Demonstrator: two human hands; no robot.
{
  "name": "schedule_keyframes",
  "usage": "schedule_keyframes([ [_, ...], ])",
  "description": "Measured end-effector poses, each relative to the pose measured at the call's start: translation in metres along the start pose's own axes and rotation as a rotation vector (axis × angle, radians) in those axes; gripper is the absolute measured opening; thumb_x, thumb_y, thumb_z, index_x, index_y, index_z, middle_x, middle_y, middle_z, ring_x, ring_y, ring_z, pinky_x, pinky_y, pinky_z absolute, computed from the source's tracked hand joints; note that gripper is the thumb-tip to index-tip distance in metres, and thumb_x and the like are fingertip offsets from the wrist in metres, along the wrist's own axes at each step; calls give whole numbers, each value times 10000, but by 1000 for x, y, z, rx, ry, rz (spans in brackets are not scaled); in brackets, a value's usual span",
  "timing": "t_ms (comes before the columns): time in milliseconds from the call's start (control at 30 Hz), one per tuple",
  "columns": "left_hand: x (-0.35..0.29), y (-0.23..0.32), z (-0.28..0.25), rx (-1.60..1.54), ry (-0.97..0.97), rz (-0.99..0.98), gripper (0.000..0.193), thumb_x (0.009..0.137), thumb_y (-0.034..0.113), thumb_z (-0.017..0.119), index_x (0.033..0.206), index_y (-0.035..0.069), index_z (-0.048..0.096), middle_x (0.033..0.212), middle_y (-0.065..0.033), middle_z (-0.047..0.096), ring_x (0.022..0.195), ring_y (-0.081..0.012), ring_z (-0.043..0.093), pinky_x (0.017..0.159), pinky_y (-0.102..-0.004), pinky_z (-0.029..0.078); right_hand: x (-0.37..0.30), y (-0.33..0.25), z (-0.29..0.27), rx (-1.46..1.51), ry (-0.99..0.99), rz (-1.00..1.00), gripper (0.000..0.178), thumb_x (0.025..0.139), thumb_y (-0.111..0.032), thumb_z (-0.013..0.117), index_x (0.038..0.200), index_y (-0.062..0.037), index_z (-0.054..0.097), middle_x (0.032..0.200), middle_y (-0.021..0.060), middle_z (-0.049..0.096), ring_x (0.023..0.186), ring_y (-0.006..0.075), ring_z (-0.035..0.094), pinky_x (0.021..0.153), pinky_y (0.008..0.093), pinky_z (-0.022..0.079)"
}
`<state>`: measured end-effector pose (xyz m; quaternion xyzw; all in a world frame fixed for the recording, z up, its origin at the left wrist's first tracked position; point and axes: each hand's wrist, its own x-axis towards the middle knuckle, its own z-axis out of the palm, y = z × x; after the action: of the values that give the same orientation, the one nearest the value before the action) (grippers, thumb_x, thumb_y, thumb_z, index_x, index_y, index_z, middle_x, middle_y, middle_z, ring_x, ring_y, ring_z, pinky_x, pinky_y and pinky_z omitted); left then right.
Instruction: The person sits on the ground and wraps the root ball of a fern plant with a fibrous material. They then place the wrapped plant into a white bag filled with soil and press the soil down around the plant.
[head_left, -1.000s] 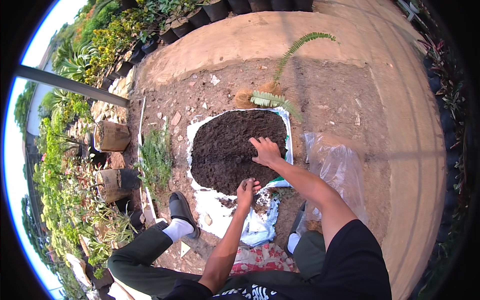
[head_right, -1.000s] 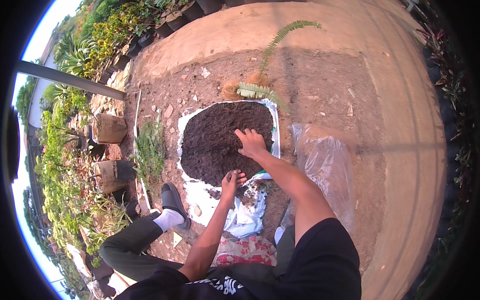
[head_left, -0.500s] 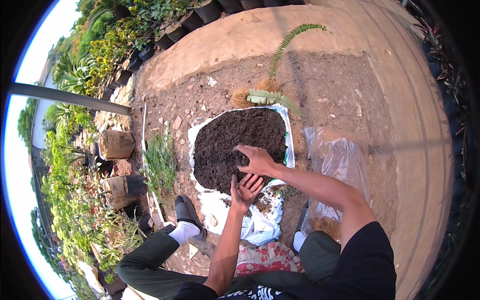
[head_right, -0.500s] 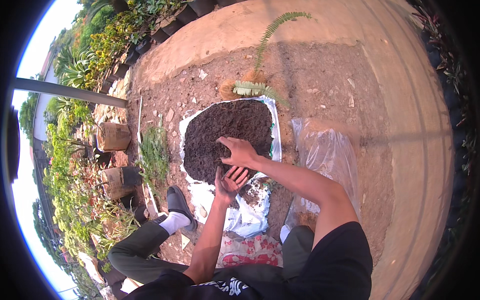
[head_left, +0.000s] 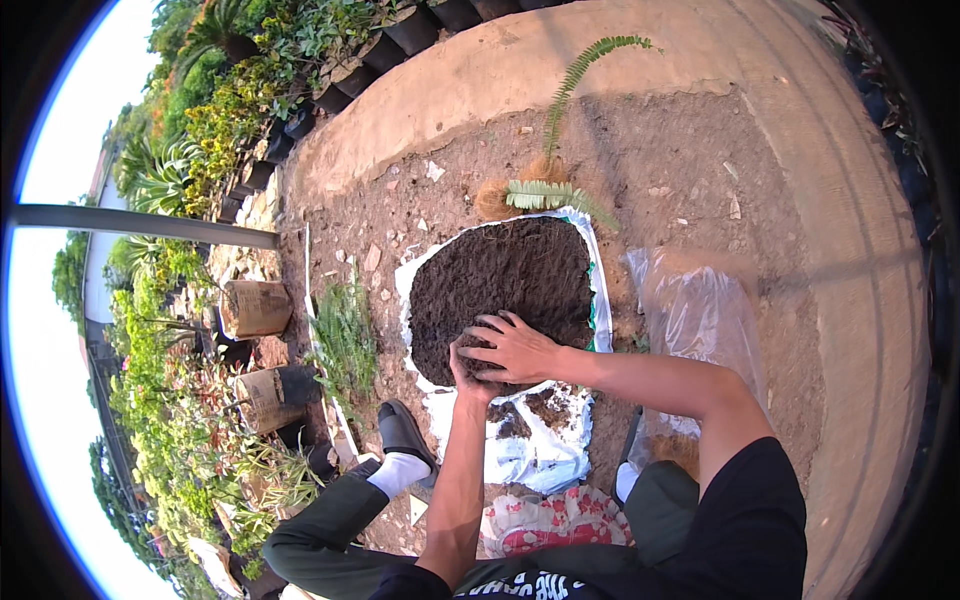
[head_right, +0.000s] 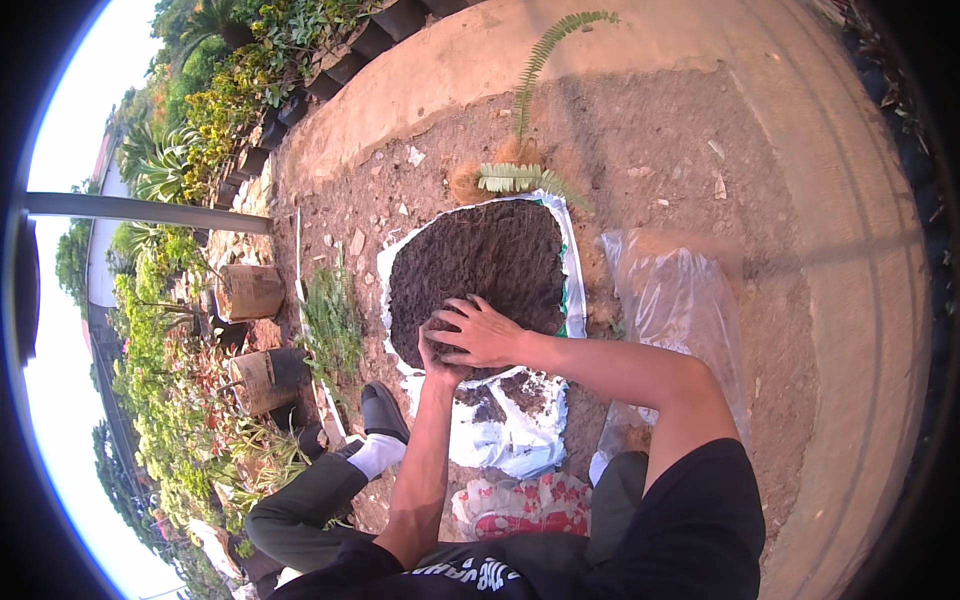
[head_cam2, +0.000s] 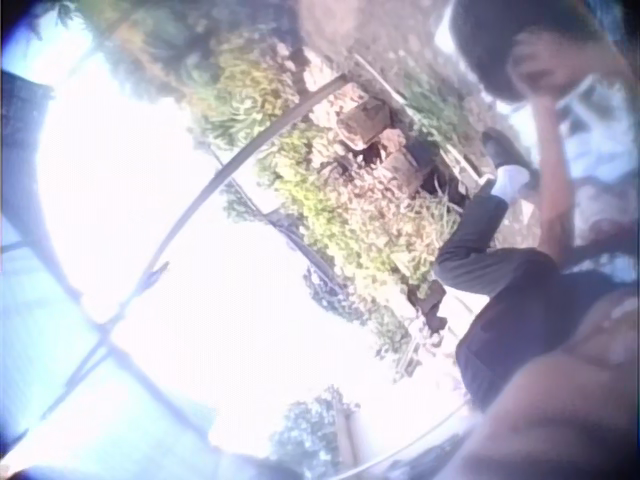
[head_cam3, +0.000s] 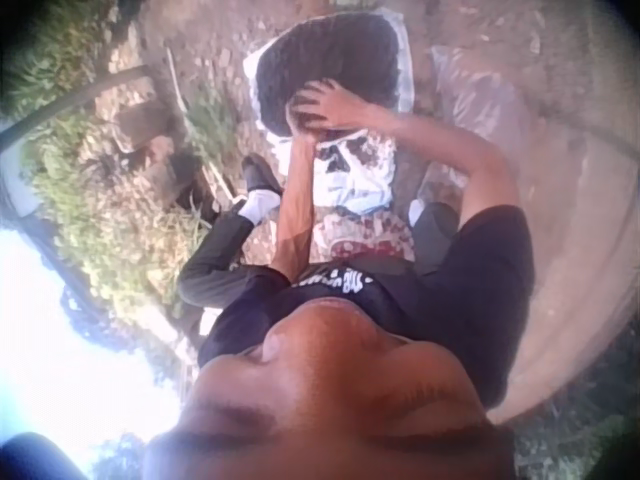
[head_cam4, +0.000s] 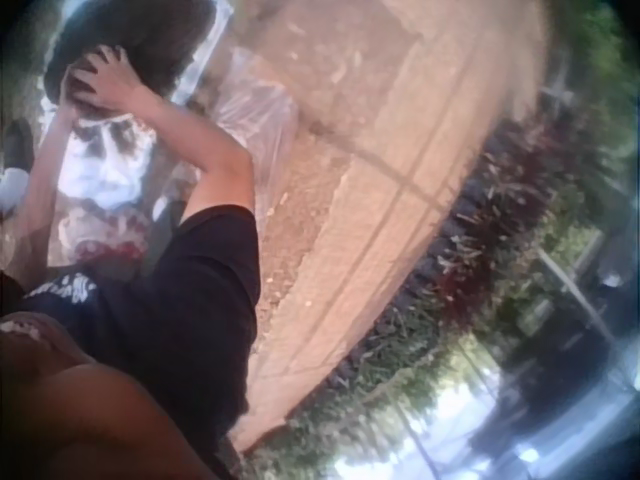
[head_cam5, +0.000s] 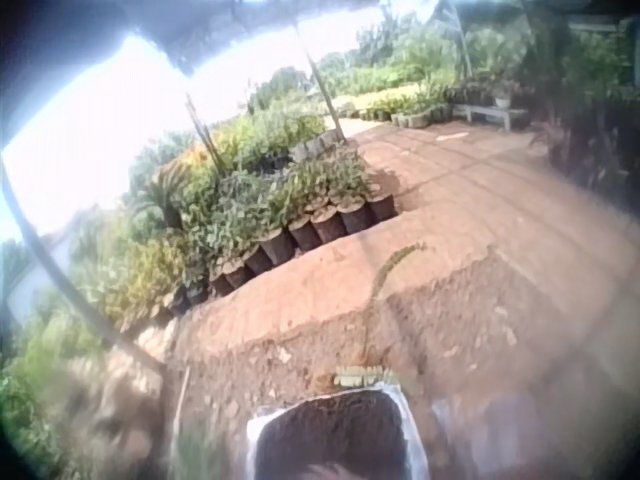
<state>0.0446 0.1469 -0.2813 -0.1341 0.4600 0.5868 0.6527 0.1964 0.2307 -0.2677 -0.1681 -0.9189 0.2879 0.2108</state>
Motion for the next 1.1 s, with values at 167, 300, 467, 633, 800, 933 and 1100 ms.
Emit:
schedule_keyframes([
  [167,24,13,-22,-17,40,-83,510,934,580,467,1259,203,579,1296,-90,591,1157,-301,592,947,-487,526,8,1,15,71,16,-40,489,973,-438,523,1395,-191,506,1469,91,446,1342,359,411,1058,558,354],
  [300,17,18,-10,30,93,-18,480,959,540,447,1264,193,576,1301,-100,589,1169,-302,590,948,-480,530,16,5,21,125,49,-32,464,977,-428,522,1346,-150,554,1405,98,504,1315,331,443,1049,527,367],
  [467,29,28,2,219,335,294,438,949,404,582,1219,60,598,1124,-91,655,1034,-255,635,895,-424,531,27,30,3,230,135,177,405,951,-358,598,1266,-104,592,1230,115,564,1224,312,500,1003,472,419],
  [633,14,35,24,1030,355,640,466,881,286,721,1228,6,587,1135,-160,631,1028,-264,611,962,-395,456,41,84,3,35,46,448,647,909,-491,617,1420,-121,471,1497,171,373,1400,370,334,1089,518,358],
  [800,19,20,12,1568,291,824,661,839,319,750,1345,-23,497,1335,-256,495,1237,-397,487,1071,-465,374,30,118,38,-4,-194,508,916,860,-729,500,1530,-136,303,1571,157,277,1472,376,194,1171,515,291],
  [933,20,12,-3,1709,211,843,849,843,448,730,1454,-17,367,1443,-285,385,1362,-470,328,1135,-523,276,41,97,22,55,-247,524,906,863,-739,486,1514,-127,337,1540,156,326,1439,390,246,1156,507,317],
  [1100,25,-2,-3,1789,142,877,988,830,537,717,1502,-12,244,1534,-293,224,1436,-493,145,1162,-582,172,50,101,13,183,-290,600,835,864,-731,493,1468,-158,430,1510,163,358,1393,383,305,1140,503,337],
])
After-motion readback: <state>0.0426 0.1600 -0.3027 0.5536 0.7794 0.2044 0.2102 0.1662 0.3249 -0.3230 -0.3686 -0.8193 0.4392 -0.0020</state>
